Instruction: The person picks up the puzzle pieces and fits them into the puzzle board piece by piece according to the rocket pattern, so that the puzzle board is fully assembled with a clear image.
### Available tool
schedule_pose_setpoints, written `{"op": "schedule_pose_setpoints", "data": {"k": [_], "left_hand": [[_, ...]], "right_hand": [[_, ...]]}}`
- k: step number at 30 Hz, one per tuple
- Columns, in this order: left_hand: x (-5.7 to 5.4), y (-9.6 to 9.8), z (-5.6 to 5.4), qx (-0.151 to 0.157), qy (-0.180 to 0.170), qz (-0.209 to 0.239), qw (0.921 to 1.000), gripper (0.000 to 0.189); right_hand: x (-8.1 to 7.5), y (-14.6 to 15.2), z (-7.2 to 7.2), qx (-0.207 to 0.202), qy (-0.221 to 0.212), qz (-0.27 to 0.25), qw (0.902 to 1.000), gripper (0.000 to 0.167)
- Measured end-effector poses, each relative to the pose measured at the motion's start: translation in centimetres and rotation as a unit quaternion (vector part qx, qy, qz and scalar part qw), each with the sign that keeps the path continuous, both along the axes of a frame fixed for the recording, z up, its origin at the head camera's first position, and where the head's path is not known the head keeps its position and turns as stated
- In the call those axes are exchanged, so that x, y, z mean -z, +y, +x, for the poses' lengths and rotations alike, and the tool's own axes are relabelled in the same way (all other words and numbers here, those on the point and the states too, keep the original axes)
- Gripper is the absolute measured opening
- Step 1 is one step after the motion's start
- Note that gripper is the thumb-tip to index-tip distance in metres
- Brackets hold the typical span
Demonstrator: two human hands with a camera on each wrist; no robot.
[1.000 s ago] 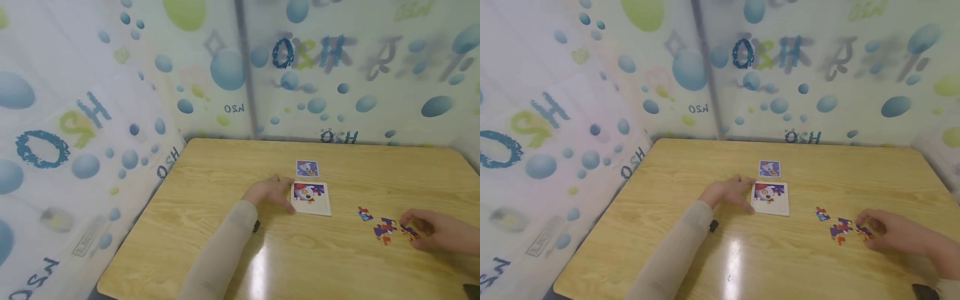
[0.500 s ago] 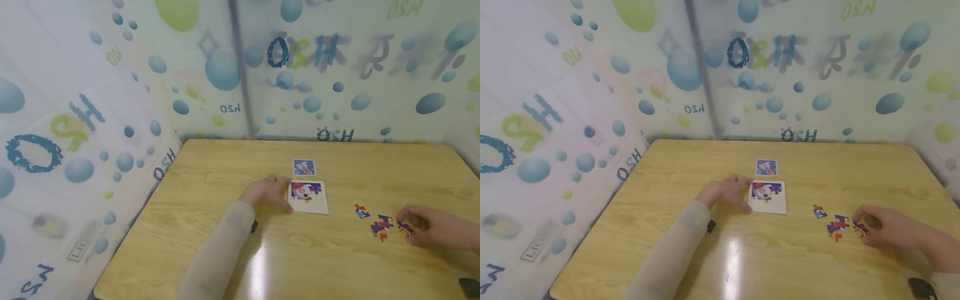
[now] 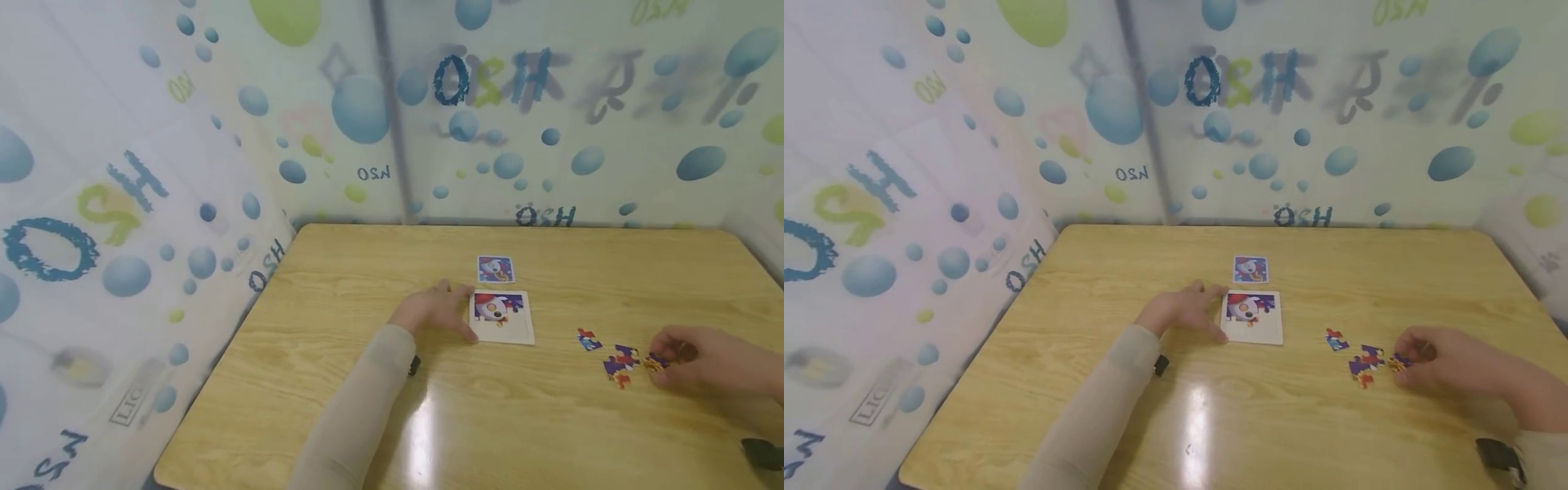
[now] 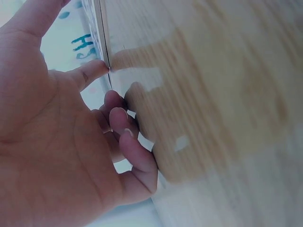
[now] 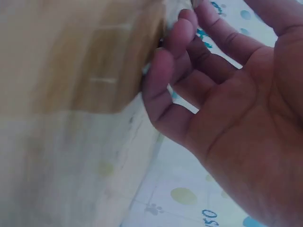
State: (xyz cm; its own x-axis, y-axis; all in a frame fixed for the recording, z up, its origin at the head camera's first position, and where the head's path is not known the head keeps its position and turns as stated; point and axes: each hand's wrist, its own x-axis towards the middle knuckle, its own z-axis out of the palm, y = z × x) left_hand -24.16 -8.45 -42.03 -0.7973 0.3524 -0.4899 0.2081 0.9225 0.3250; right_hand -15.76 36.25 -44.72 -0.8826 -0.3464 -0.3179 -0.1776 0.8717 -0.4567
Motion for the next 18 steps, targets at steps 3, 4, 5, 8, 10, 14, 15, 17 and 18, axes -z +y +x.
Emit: {"op": "schedule_pose_setpoints", "data": {"k": [3,4,5,8,10,14,15,17,18], "left_hand": [[-0.1,0.0,0.0,-0.002,0.000,0.000,1.0000,0.108],[-0.2,0.0,0.0,-0.003,-0.002,0.002,1.0000,0.108],[-0.2,0.0,0.0,-0.004,-0.004,0.002,1.0000,0.108],[-0.3,0.0,-0.1,-0.009,-0.010,0.003,0.9999,0.108],[-0.3,0.0,-0.1,-0.010,-0.012,0.003,0.9999,0.108],[-0.1,0.0,-0.2,-0.010,-0.013,0.002,0.9999,0.108],[-0.1,0.0,-0.1,-0.010,-0.014,0.003,0.9999,0.108],[0.0,0.0,-0.1,-0.010,-0.012,0.000,0.9999,0.108],[0.0,0.1,-0.1,-0.010,-0.011,-0.001,0.9999,0.108]], "right_hand": [[-0.6,-0.4,-0.2,0.010,0.011,-0.005,0.9999,0.040],[-0.8,-0.7,-0.2,0.014,0.018,-0.005,0.9997,0.041],[-1.0,-0.9,-0.3,0.018,0.023,-0.003,0.9996,0.042],[-1.5,-1.5,-0.4,0.016,0.039,-0.010,0.9991,0.046],[-1.9,-1.9,-0.5,0.015,0.042,-0.015,0.9989,0.048],[-2.4,-2.5,-0.7,0.008,0.045,-0.022,0.9987,0.049],[-2.4,-2.6,-0.7,0.007,0.046,-0.024,0.9986,0.049],[-2.4,-2.8,-0.7,0.008,0.044,-0.028,0.9986,0.050],[-2.5,-3.0,-0.7,0.009,0.042,-0.029,0.9987,0.051]]}}
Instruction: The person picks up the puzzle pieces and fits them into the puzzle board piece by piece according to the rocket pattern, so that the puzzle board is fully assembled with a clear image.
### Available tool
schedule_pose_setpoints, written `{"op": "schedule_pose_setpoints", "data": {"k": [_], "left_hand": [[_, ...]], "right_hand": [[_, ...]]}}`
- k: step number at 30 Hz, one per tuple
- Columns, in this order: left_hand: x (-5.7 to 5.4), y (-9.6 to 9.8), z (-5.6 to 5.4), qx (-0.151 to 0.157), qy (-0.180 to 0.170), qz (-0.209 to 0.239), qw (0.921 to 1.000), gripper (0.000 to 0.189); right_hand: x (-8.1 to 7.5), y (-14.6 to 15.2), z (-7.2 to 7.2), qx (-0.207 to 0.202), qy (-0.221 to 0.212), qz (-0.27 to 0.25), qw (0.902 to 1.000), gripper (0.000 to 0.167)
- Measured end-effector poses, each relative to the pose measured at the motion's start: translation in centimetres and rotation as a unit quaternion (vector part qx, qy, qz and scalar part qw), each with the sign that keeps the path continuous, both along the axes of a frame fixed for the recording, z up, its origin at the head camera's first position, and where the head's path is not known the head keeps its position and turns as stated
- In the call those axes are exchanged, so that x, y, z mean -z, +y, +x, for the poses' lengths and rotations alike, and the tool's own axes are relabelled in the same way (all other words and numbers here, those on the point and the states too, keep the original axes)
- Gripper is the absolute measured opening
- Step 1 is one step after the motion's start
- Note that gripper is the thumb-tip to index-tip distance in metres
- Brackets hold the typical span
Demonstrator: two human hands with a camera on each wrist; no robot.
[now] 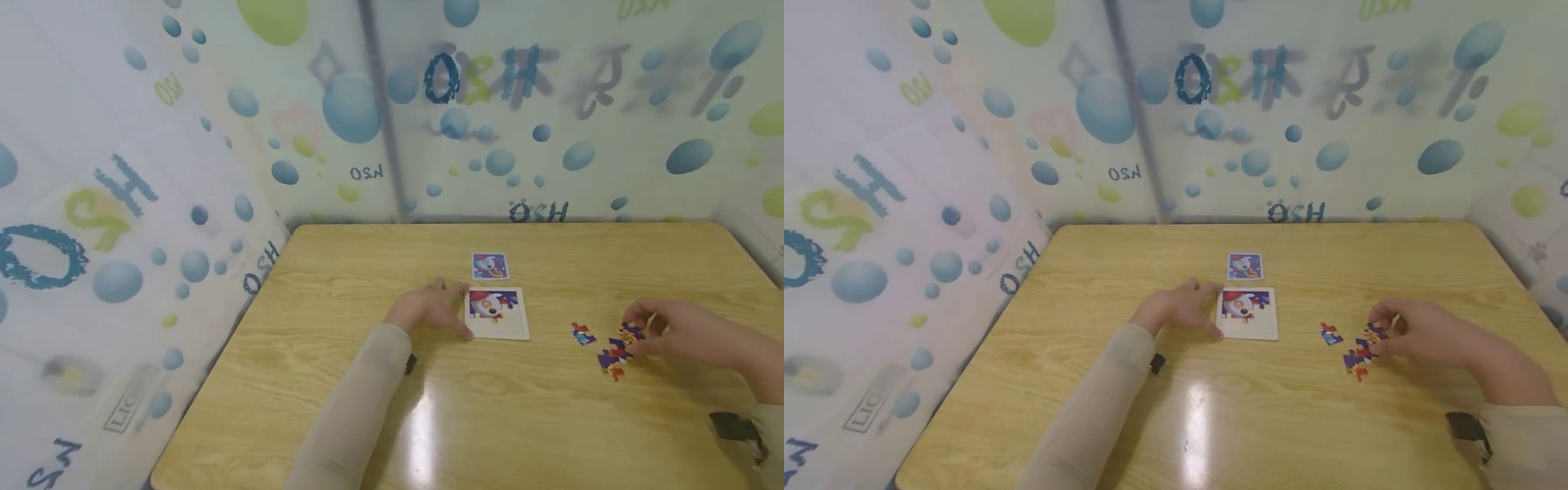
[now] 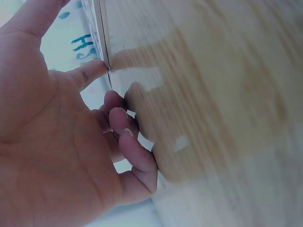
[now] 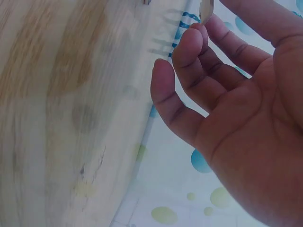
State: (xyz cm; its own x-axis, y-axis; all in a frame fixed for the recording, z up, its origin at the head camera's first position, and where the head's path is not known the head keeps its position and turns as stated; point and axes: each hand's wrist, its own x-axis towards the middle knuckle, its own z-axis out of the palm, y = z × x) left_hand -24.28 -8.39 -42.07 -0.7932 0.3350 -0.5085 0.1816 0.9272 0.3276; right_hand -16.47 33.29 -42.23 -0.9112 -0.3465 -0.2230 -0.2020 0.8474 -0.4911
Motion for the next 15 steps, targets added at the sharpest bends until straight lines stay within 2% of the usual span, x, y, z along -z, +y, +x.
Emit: {"op": "schedule_pose_setpoints", "data": {"k": [8,15], "left_hand": [[-0.2,0.1,0.1,0.002,0.000,0.002,1.0000,0.109],[-0.3,0.1,0.2,0.003,0.004,0.007,1.0000,0.108]], "right_hand": [[0.0,-1.4,-0.1,-0.014,0.024,-0.018,0.9995,0.045],[0.5,-1.8,-1.0,0.002,0.038,-0.010,0.9992,0.046]]}}
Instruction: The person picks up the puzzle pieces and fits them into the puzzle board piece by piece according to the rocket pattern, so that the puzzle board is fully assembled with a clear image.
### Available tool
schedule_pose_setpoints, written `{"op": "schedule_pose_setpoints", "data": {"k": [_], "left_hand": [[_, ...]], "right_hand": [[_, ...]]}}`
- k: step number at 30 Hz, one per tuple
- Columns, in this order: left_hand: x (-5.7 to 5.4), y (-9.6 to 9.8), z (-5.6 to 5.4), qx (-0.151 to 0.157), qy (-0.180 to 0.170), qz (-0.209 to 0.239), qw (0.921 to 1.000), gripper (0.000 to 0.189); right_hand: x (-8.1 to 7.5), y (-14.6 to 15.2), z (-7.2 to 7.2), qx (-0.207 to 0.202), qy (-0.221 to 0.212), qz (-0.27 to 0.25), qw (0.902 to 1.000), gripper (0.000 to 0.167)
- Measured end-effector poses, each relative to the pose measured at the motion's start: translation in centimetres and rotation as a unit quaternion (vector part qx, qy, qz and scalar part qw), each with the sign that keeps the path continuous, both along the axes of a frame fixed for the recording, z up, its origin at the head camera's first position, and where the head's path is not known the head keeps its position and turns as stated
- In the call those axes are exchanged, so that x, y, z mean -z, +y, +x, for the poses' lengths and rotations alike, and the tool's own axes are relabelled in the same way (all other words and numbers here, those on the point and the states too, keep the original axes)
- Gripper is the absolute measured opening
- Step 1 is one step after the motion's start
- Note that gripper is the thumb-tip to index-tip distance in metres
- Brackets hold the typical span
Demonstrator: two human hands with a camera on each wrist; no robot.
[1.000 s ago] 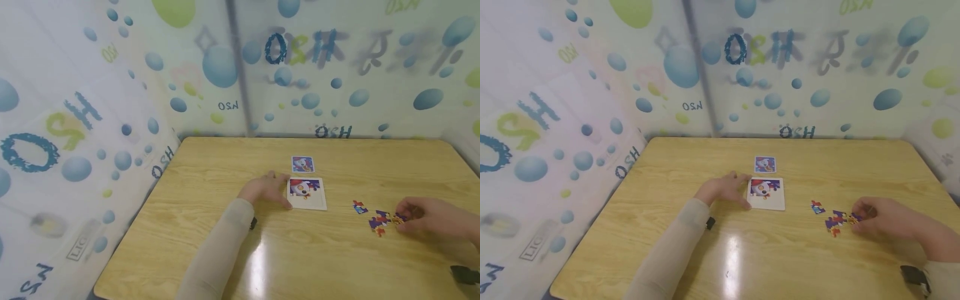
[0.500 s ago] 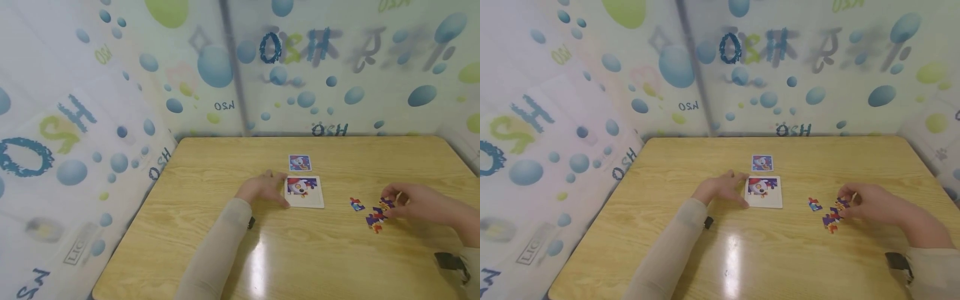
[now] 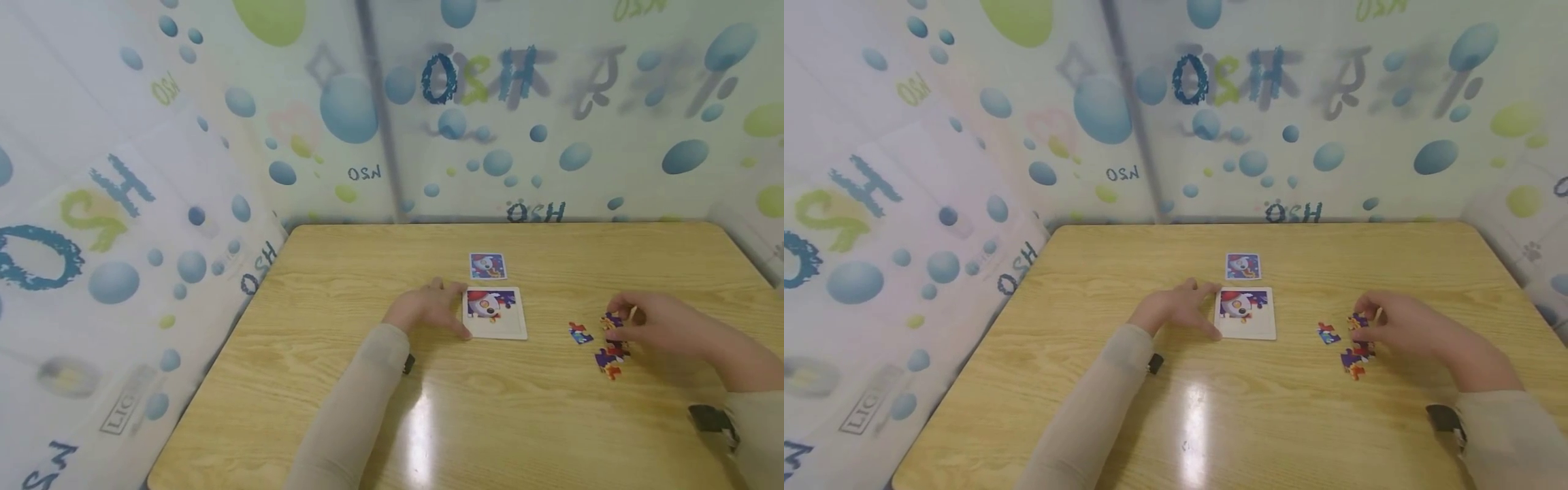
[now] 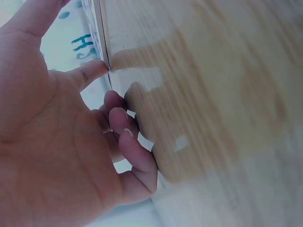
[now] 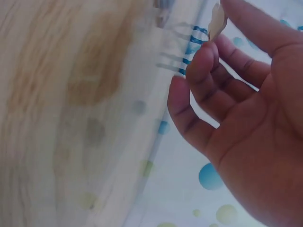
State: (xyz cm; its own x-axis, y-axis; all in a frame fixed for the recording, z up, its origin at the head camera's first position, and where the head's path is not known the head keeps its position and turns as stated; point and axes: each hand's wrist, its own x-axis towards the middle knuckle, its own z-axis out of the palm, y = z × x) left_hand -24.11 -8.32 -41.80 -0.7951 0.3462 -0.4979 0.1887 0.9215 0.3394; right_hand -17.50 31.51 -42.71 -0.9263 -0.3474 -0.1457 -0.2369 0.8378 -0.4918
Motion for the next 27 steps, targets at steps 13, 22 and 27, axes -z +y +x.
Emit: {"op": "schedule_pose_setpoints", "data": {"k": [13,22,27], "left_hand": [[0.1,-0.1,-0.2,-0.003,-0.009,0.001,1.0000,0.109],[-0.3,-0.4,0.0,-0.004,-0.009,0.002,0.9999,0.109],[-0.1,-0.3,0.0,-0.001,-0.013,0.007,0.9999,0.109]], "right_hand": [[0.8,1.2,-0.4,-0.002,0.011,0.021,0.9997,0.039],[1.3,1.9,0.9,-0.049,-0.044,0.014,0.9978,0.048],[1.6,2.1,1.0,-0.045,-0.029,0.032,0.9980,0.037]]}}
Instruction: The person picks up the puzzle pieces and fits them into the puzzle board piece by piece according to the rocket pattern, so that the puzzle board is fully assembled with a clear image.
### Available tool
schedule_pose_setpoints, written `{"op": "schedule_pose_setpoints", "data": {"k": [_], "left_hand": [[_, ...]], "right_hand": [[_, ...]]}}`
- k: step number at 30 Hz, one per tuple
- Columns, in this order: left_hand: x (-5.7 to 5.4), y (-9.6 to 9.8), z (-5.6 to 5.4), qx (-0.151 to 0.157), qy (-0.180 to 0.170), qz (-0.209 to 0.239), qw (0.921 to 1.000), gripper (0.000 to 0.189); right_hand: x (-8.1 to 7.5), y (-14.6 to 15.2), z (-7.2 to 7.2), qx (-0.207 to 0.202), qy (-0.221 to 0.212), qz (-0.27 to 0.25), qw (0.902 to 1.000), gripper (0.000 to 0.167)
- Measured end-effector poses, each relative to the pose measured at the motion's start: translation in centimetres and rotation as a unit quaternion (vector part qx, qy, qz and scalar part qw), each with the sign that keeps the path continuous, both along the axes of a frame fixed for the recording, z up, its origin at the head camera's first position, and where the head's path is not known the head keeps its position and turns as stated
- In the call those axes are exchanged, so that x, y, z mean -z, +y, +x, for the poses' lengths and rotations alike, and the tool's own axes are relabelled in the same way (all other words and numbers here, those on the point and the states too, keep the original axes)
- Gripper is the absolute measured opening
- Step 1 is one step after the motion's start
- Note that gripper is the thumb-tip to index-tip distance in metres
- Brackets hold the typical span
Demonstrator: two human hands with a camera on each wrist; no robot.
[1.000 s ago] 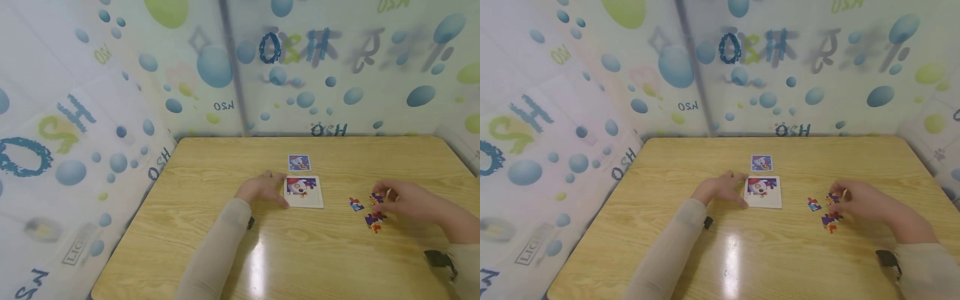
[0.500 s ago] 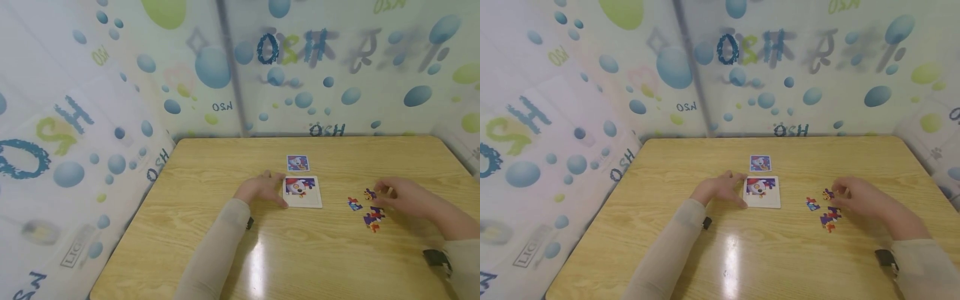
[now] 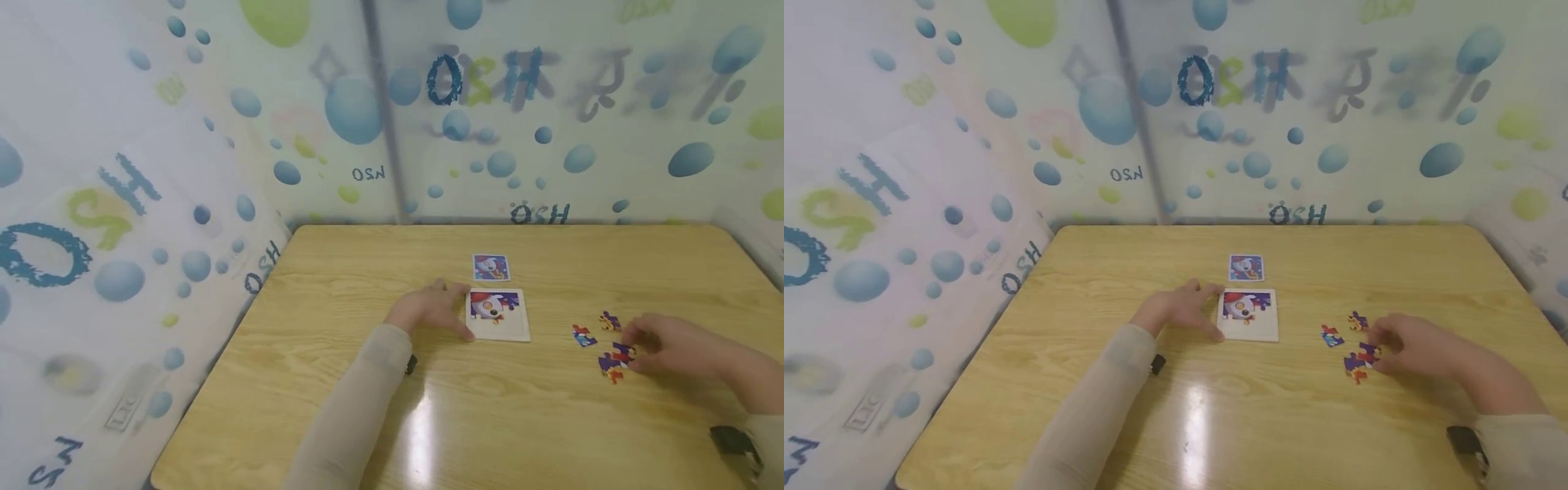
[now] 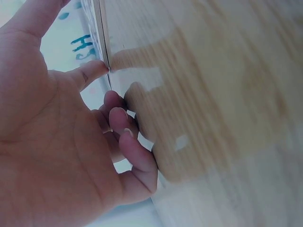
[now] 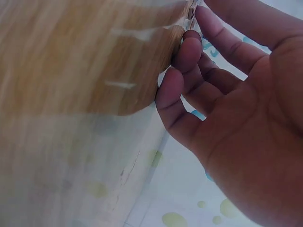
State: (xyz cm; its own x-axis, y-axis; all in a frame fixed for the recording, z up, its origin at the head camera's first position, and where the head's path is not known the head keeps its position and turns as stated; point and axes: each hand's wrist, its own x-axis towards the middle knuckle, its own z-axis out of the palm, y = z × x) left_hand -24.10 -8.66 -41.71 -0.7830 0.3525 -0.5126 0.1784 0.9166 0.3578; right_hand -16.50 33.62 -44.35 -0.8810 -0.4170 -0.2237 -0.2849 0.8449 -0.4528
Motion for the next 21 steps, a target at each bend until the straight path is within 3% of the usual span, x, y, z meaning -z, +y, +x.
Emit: {"op": "schedule_pose_setpoints", "data": {"k": [6,11,16,21], "left_hand": [[0.4,-0.2,0.0,0.002,0.015,-0.002,0.9999,0.109],[0.5,0.6,0.3,0.011,0.015,-0.005,0.9998,0.109],[0.8,1.1,0.4,0.012,0.012,0.000,0.9999,0.109],[0.3,0.0,0.4,-0.008,0.012,-0.005,0.9999,0.109]], "right_hand": [[0.3,0.3,0.0,0.017,0.001,0.029,0.9994,0.034],[1.3,1.2,0.8,0.034,0.009,0.063,0.9974,0.036],[2.0,1.8,1.4,0.042,-0.005,0.057,0.9974,0.047],[1.7,1.2,0.3,0.034,-0.010,0.036,0.9987,0.051]]}}
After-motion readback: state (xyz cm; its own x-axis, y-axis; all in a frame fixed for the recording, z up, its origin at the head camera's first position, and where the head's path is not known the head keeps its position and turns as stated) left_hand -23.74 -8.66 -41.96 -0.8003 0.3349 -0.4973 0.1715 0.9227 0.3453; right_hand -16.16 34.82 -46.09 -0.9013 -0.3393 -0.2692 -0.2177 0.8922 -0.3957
